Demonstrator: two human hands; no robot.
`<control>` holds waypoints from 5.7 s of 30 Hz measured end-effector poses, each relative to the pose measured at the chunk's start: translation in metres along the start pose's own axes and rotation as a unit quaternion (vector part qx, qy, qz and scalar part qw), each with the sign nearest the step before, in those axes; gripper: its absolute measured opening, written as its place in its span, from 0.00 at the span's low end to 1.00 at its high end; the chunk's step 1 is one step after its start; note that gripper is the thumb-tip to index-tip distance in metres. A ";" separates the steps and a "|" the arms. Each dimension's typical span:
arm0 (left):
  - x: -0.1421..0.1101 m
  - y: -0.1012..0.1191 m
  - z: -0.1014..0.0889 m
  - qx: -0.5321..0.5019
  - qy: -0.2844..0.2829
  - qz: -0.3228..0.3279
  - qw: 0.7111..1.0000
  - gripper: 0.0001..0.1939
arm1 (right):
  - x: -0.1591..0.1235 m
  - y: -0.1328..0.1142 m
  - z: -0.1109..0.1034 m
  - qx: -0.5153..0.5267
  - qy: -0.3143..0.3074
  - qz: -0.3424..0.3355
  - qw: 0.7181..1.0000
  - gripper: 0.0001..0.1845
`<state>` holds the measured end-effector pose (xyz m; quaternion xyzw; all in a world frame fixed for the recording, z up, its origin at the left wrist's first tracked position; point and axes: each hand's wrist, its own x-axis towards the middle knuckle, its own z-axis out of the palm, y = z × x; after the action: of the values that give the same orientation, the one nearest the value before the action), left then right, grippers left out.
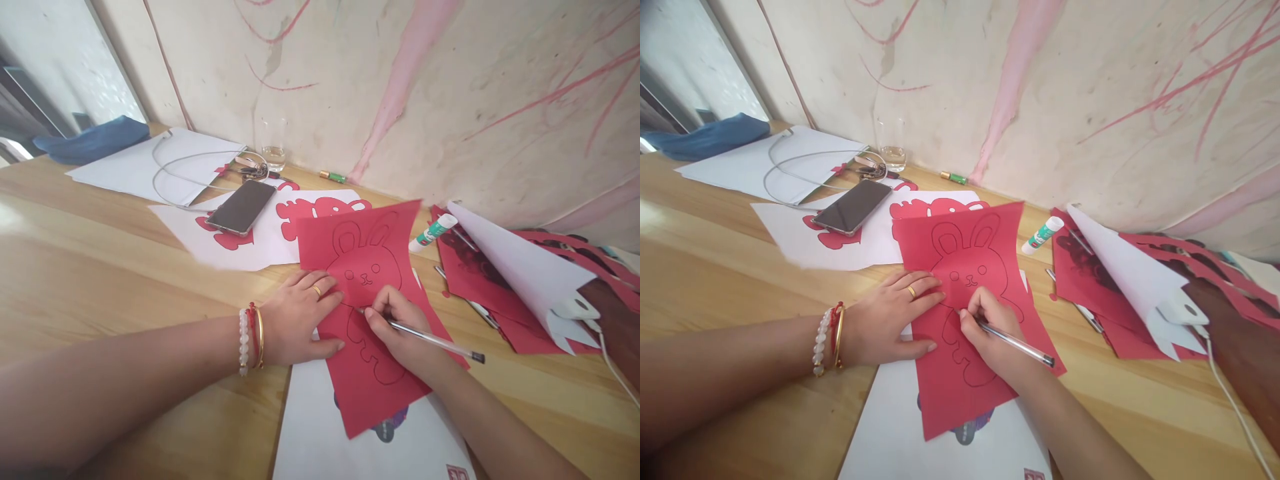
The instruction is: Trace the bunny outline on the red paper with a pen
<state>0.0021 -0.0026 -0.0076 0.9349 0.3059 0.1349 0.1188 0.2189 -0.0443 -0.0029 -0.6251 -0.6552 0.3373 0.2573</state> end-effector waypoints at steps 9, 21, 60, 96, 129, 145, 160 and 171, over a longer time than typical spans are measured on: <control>-0.001 -0.001 0.001 0.003 -0.003 -0.002 1.000 0.30 | 0.000 0.002 0.000 -0.015 -0.011 -0.002 1.000 0.12; 0.000 0.001 0.000 0.004 -0.006 -0.005 1.000 0.30 | -0.004 0.003 0.000 -0.001 0.014 -0.004 1.000 0.12; -0.001 0.001 -0.001 0.001 -0.007 -0.006 1.000 0.29 | -0.003 0.000 0.000 -0.025 0.001 -0.017 1.000 0.12; -0.001 0.000 0.000 0.000 -0.006 -0.004 1.000 0.29 | -0.002 -0.002 0.000 -0.031 -0.010 -0.007 0.999 0.11; -0.001 0.000 0.001 0.000 -0.004 -0.004 1.000 0.31 | -0.002 -0.004 -0.003 -0.030 -0.051 -0.020 0.998 0.11; 0.000 0.000 0.001 0.004 -0.019 -0.011 1.000 0.31 | -0.002 -0.003 -0.003 -0.032 -0.037 -0.023 0.999 0.11; -0.001 0.000 0.000 0.003 -0.012 -0.006 1.000 0.31 | -0.003 -0.002 -0.003 0.013 -0.018 -0.040 0.999 0.11; 0.004 -0.009 -0.005 -0.031 -0.075 -0.011 0.997 0.30 | -0.006 -0.012 -0.012 0.144 0.017 -0.030 0.989 0.07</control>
<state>-0.0015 0.0079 -0.0046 0.9348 0.3024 0.0727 0.1714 0.2205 -0.0486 0.0143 -0.5673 -0.6136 0.4099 0.3656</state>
